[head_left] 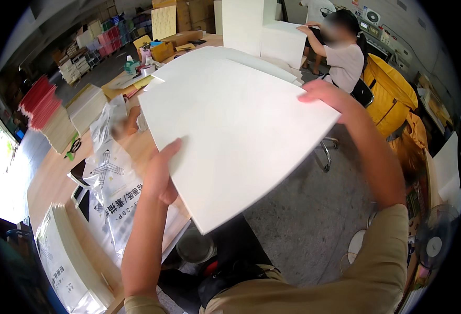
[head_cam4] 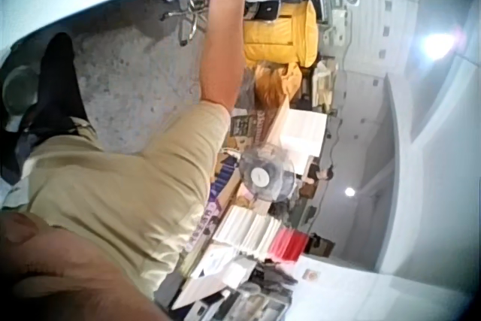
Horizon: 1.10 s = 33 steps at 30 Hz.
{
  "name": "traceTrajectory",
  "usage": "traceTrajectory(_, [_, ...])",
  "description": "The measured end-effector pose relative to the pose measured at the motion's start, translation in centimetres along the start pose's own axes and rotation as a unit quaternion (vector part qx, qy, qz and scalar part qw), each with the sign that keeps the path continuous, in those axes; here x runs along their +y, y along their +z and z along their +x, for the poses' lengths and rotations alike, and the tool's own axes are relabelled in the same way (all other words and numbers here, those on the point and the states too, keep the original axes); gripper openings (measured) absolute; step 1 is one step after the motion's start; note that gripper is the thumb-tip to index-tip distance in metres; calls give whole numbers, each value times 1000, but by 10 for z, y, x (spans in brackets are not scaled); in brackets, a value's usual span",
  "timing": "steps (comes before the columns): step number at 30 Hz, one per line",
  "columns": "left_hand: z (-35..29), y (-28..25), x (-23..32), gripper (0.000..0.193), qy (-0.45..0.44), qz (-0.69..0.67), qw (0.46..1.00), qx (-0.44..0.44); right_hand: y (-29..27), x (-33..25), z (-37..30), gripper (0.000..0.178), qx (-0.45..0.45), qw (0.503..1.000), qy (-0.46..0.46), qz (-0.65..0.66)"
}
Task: The person repeatedly takes stacks of white paper, places them into clear plastic packaging, and seals the bags. The person works at a wooden table in a room with stacks of paper and other supplies. Another person is visible in the background handling similar materials.
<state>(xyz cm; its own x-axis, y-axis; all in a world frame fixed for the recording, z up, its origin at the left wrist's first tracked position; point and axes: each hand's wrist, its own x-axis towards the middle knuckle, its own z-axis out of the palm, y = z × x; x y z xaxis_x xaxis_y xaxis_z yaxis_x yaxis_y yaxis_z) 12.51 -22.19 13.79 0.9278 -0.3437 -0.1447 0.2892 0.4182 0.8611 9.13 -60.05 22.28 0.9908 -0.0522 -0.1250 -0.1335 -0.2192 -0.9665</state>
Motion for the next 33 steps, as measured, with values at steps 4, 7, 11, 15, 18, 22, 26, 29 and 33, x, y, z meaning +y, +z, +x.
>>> traceTrajectory(4, [-9,-8,-5,43,-23,2,999,-33,-18,26,8,40,-149,970,82,175])
traceTrajectory(7, [-6,-19,-4,43,-22,9,999,-29,20,40,23,43,-132,967,127,177])
traceTrajectory(11, [-9,-24,-12,43,47,36,998,-19,46,40,11,38,-93,990,81,66])
traceTrajectory(15, [-48,-12,-12,40,84,0,996,5,55,34,-39,41,-21,1000,-14,13])
traceTrajectory(18, [-90,-44,-36,38,55,-47,997,15,76,49,-87,39,-35,995,-89,35])
traceTrajectory(22, [-116,-79,-116,40,48,33,995,77,115,104,-130,34,-39,996,-45,-65])
traceTrajectory(26, [-144,-91,-167,41,148,188,971,29,163,132,-150,30,-39,975,-98,-195])
traceTrajectory(29, [-178,-108,-213,60,240,124,963,25,187,150,-160,36,-24,965,-162,-205])
traceTrajectory(33, [-204,-110,-212,83,204,-118,956,-172,219,184,-152,44,8,990,-143,4])
